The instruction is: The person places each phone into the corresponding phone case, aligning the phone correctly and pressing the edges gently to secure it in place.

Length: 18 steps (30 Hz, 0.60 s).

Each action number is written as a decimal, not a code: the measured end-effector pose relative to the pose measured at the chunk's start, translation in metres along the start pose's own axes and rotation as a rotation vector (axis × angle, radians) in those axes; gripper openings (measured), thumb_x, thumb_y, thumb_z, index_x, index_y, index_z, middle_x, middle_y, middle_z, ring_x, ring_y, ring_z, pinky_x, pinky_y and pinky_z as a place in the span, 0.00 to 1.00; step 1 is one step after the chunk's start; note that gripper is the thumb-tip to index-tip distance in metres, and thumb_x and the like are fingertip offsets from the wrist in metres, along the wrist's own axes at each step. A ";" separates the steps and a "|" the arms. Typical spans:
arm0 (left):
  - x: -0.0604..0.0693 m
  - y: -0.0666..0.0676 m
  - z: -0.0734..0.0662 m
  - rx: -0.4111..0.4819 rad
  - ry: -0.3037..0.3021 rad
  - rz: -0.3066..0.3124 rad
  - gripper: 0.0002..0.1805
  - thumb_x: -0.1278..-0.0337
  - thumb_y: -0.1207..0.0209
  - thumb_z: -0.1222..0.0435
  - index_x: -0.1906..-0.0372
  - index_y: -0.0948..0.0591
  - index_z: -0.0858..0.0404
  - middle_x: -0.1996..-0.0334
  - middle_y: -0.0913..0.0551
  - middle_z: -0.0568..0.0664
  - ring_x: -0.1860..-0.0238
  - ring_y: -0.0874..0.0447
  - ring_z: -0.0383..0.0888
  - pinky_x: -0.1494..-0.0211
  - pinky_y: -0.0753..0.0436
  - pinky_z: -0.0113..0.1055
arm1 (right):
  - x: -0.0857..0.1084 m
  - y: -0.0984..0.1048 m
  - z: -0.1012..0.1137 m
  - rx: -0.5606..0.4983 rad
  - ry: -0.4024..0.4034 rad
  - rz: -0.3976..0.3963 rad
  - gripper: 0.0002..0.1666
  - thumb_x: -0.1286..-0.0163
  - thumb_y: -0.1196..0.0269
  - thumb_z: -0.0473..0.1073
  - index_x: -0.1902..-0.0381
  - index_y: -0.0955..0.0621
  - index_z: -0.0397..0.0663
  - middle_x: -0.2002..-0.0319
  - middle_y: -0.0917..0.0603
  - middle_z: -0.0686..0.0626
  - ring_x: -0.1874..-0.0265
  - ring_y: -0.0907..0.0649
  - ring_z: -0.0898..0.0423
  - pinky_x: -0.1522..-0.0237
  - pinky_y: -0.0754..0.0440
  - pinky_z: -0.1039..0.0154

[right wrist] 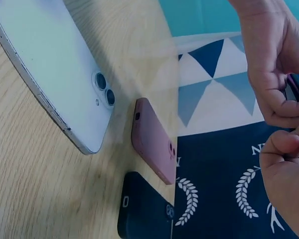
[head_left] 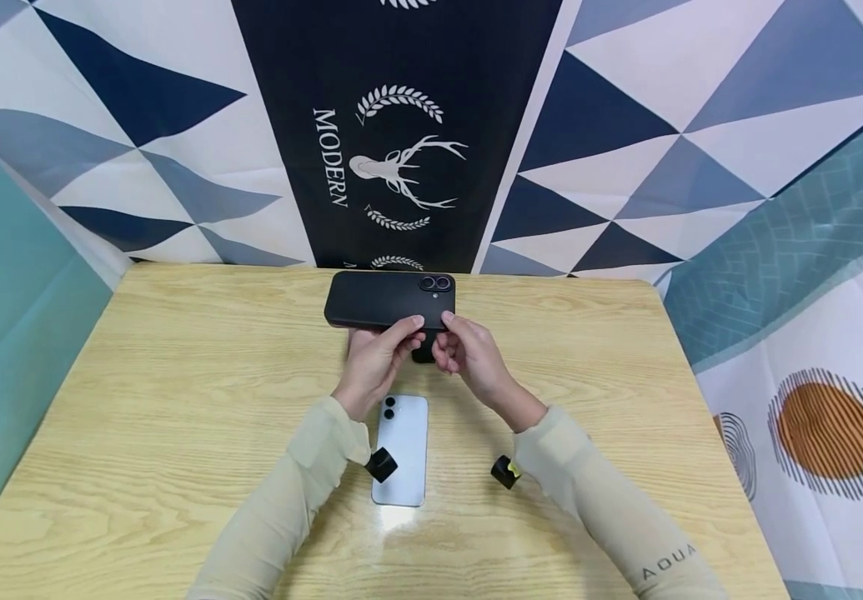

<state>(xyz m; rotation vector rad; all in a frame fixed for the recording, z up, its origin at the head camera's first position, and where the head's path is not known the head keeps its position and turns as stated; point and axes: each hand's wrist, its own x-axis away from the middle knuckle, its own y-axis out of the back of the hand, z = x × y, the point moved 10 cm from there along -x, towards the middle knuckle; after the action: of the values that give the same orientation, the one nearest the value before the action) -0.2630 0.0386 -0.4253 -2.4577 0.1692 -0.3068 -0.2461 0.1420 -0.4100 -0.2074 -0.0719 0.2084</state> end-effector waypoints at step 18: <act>0.002 -0.012 0.003 -0.019 0.033 0.045 0.08 0.46 0.43 0.78 0.71 0.20 0.62 0.78 0.17 0.46 0.78 0.19 0.35 0.71 0.19 0.22 | 0.000 0.005 0.006 -0.027 -0.011 -0.020 0.17 0.28 0.54 0.40 0.77 0.25 0.48 0.86 0.27 0.55 0.87 0.32 0.63 0.81 0.35 0.72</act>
<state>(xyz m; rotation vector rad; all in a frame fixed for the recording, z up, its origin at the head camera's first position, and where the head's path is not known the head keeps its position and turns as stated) -0.2595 0.0488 -0.4194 -2.4645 0.2421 -0.3278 -0.2482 0.1479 -0.4048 -0.2319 -0.0876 0.1891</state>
